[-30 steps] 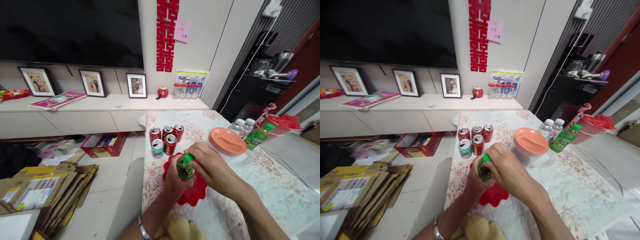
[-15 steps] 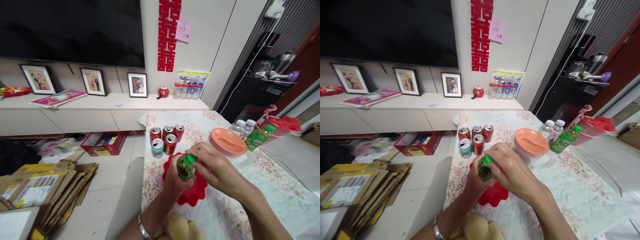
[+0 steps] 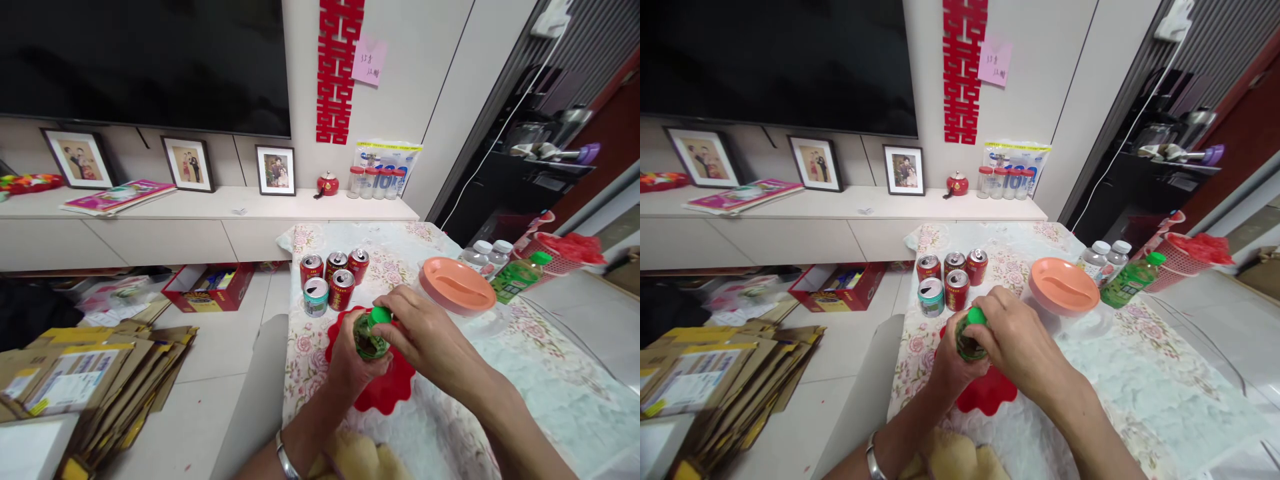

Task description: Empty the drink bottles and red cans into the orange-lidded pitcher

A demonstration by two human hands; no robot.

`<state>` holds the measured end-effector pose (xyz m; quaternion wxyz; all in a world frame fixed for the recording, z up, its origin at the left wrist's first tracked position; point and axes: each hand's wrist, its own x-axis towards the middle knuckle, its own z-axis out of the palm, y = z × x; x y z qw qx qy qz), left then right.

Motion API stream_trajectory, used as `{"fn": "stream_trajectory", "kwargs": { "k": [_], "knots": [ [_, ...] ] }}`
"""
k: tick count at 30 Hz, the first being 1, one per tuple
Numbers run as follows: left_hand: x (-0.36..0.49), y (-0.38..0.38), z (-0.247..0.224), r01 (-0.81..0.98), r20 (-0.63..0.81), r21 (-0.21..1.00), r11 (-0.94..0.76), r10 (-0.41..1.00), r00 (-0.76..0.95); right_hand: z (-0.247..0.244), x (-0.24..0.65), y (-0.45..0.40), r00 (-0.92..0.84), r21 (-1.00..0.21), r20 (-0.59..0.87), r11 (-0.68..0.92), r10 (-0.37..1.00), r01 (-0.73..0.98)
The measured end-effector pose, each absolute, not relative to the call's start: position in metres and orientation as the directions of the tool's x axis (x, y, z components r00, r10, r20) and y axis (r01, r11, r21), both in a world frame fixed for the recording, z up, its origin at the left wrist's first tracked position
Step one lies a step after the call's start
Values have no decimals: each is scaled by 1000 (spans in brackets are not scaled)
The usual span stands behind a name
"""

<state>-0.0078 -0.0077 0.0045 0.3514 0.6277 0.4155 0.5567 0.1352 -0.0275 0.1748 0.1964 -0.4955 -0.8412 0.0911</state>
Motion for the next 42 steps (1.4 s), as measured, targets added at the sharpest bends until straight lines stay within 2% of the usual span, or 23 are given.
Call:
{"fn": "stream_trajectory", "kwargs": {
  "k": [4,9,11,18,24,30,33,37,42],
  "knots": [
    [-8,-8,4,110,435,893,-437,900,44,170,138,-31,-394,-324,273,470,878,821],
    [-6,-8,1,102,417,903,-417,909,29,167,142,-35,-511,-341,409,646,756,682],
    [-6,-8,0,99,409,907,-409,912,24,165,140,-33,-518,-340,440,670,734,660],
    [-10,-9,6,79,398,912,-402,916,53,165,133,-34,-352,-296,467,519,811,802],
    [-9,-10,6,89,372,923,-375,927,50,162,138,-38,-450,-343,469,626,760,700],
    [-11,-10,9,71,400,912,-404,914,64,150,132,-34,-321,-353,483,516,815,780],
    [-10,-9,8,66,390,917,-394,918,69,153,133,-39,-363,-381,466,553,807,741],
    [-8,-9,3,82,387,918,-389,921,45,149,136,-38,-397,-389,517,622,758,680],
    [-11,-9,4,82,398,912,-402,915,61,140,133,-33,-303,-385,541,552,784,740]
  ]
}}
